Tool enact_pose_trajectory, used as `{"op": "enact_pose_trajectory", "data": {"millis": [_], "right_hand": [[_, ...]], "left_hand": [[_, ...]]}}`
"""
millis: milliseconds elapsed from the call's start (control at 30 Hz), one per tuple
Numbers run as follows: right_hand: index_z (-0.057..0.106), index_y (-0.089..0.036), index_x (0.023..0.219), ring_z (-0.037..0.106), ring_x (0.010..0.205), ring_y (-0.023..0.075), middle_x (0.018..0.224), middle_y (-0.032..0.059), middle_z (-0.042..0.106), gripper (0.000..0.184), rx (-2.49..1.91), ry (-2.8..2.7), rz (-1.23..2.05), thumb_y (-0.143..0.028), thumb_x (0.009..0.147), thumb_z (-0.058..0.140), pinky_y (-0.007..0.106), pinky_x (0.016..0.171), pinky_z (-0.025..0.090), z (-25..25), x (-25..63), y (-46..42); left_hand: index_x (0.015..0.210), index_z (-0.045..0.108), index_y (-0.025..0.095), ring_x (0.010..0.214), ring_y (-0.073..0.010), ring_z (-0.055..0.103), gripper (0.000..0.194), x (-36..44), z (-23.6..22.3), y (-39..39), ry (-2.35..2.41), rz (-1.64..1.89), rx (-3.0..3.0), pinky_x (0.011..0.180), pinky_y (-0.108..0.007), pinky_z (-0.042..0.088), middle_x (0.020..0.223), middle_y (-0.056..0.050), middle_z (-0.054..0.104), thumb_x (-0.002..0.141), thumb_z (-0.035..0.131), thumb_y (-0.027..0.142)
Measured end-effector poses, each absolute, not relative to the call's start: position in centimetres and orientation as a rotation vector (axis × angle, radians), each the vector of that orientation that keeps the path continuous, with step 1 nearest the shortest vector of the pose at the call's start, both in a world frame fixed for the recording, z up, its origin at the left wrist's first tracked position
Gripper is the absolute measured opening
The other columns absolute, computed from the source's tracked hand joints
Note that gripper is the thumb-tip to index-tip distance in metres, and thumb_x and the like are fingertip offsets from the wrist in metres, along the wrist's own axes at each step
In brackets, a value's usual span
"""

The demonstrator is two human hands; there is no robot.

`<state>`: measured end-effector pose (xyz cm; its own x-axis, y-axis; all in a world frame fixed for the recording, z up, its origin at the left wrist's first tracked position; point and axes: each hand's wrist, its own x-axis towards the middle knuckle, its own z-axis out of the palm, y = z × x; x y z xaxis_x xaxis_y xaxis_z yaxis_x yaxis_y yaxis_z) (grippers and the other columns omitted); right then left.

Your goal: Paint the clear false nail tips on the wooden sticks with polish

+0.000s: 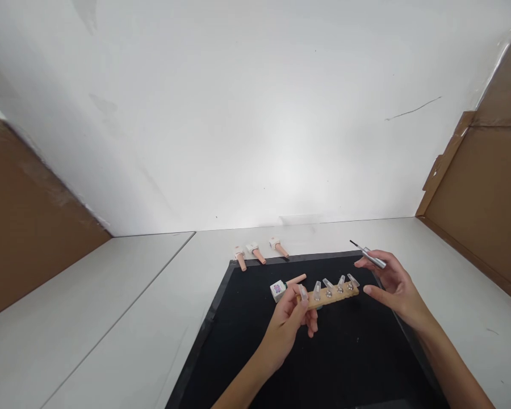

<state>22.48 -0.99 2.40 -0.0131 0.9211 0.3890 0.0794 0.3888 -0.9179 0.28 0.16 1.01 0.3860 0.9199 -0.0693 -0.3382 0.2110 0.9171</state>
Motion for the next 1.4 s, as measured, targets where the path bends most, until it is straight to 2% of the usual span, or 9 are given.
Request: {"op": "enact_pose_trajectory", "data": {"millis": [67,267,533,767,900,1000,1100,1167,1400], "right_hand": [[0.058,-0.036,0.111,0.059,0.103,0.0249,0.098,0.0026,0.066,0.038,-1.016,-1.548,0.725,-0.020,0.078,0.071,0.044,0.096,0.042,2.6,21.7,-1.6],[0.058,-0.033,0.108,0.059,0.094,0.0267,0.094,0.0045,0.066,0.041,-1.087,-1.857,0.548,-0.016,0.073,0.071,0.038,0.079,0.049,3.0,19.0,-2.5],[0.057,-0.024,0.104,0.059,0.093,0.0236,0.095,0.0070,0.065,0.035,-1.118,-2.004,0.397,-0.007,0.074,0.059,0.036,0.075,0.052,3.4,18.6,-2.6],[0.058,-0.025,0.107,0.058,0.096,0.0244,0.095,0.0070,0.067,0.038,-1.053,-2.080,0.342,-0.005,0.074,0.059,0.036,0.075,0.052,3.8,18.9,-2.7],[0.058,-0.028,0.111,0.057,0.100,0.0252,0.097,0.0063,0.068,0.042,-0.974,-2.043,0.387,-0.009,0.075,0.065,0.035,0.078,0.052,4.3,19.2,-2.9],[0.057,-0.032,0.116,0.058,0.098,0.0233,0.095,0.0044,0.069,0.039,-0.867,-1.898,0.483,-0.015,0.082,0.064,0.033,0.079,0.051,4.6,19.9,-3.1],[0.058,-0.034,0.117,0.060,0.087,0.0207,0.083,0.0021,0.069,0.026,-0.739,-1.674,0.651,-0.028,0.092,0.057,0.032,0.078,0.051,4.7,20.8,-3.2],[0.061,-0.033,0.114,0.061,0.081,0.0192,0.075,0.0008,0.069,0.022,-0.679,-1.540,0.758,-0.035,0.093,0.054,0.032,0.078,0.051,4.7,21.3,-3.1],[0.066,-0.032,0.108,0.061,0.064,0.0152,0.058,-0.0026,0.065,0.021,-0.691,-1.369,0.924,-0.039,0.093,0.054,0.030,0.074,0.049,4.1,20.8,-2.8]], "left_hand": [[0.071,0.045,0.019,0.045,-0.0082,0.053,0.048,0.5,0.6,0.1,0.704,0.955,1.030,0.044,-0.020,0.041,0.055,0.005,0.057,0.066,0.072,0.057],[0.074,0.045,0.018,0.050,-0.0092,0.056,0.046,1.2,-0.5,-0.1,0.656,0.885,1.117,0.048,-0.021,0.045,0.059,0.004,0.056,0.070,0.067,0.059],[0.074,0.044,0.017,0.054,-0.0079,0.056,0.044,1.0,-0.7,-0.3,0.640,0.872,1.209,0.052,-0.021,0.047,0.064,0.004,0.055,0.077,0.060,0.058],[0.077,0.043,0.018,0.058,-0.0082,0.056,0.038,0.8,-1.3,-0.4,0.618,0.877,1.258,0.056,-0.021,0.048,0.067,0.002,0.057,0.084,0.055,0.053],[0.079,0.044,0.018,0.059,-0.0078,0.056,0.033,0.6,-1.2,-0.6,0.573,0.893,1.289,0.057,-0.021,0.048,0.068,0.002,0.057,0.088,0.052,0.049],[0.078,0.043,0.018,0.059,-0.0075,0.057,0.032,0.4,-1.1,-0.6,0.476,0.881,1.257,0.056,-0.019,0.049,0.069,0.001,0.056,0.088,0.053,0.047],[0.078,0.042,0.018,0.053,-0.0057,0.056,0.030,0.4,-1.6,-0.4,0.353,0.842,1.172,0.050,-0.015,0.047,0.068,0.002,0.057,0.088,0.055,0.043],[0.078,0.042,0.018,0.048,-0.0043,0.054,0.030,0.4,-2.1,-0.3,0.264,0.823,1.122,0.045,-0.012,0.044,0.066,0.003,0.056,0.088,0.056,0.043],[0.077,0.043,0.018,0.045,-0.0025,0.053,0.027,0.1,-2.6,-0.3,0.145,0.794,1.049,0.043,-0.010,0.043,0.065,0.004,0.055,0.087,0.059,0.039]]}}
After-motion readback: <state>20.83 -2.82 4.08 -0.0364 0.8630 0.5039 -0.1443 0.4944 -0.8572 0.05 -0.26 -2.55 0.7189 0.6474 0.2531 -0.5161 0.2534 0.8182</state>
